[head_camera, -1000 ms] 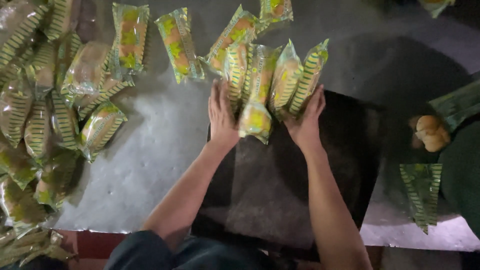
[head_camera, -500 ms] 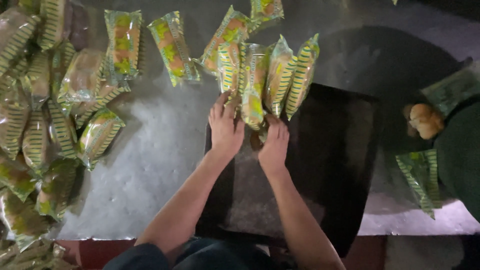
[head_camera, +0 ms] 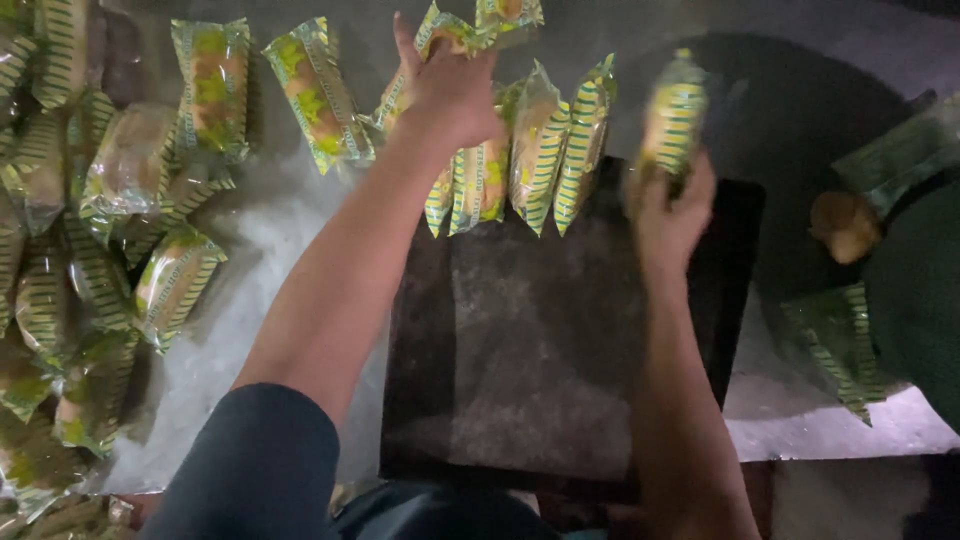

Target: The person arranges multiple small, individually wrapped packages on a metal table. They pick up groups of packages, align them, and place them onto a dark tray, repeating this process to fill the tray.

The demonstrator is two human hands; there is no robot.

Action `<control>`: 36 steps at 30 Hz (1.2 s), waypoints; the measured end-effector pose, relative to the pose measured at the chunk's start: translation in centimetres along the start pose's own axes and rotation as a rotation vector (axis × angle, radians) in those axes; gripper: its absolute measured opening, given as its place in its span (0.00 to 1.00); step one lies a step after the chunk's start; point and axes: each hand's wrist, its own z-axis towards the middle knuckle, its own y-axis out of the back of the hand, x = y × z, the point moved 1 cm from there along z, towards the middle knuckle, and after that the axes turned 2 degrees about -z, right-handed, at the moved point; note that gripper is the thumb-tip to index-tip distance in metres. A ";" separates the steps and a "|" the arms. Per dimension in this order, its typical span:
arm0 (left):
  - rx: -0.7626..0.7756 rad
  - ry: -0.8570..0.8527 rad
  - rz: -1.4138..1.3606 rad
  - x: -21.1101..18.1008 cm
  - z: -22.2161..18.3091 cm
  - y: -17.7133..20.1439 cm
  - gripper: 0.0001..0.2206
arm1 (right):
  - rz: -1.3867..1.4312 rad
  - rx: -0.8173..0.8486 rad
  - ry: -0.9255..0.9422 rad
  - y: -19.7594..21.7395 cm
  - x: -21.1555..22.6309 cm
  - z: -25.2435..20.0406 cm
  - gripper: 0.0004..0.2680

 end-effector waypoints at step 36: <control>-0.869 0.249 -0.649 11.2 -4.1 -9.7 0.27 | 0.240 0.230 -0.036 -1.6 -0.4 -8.0 0.34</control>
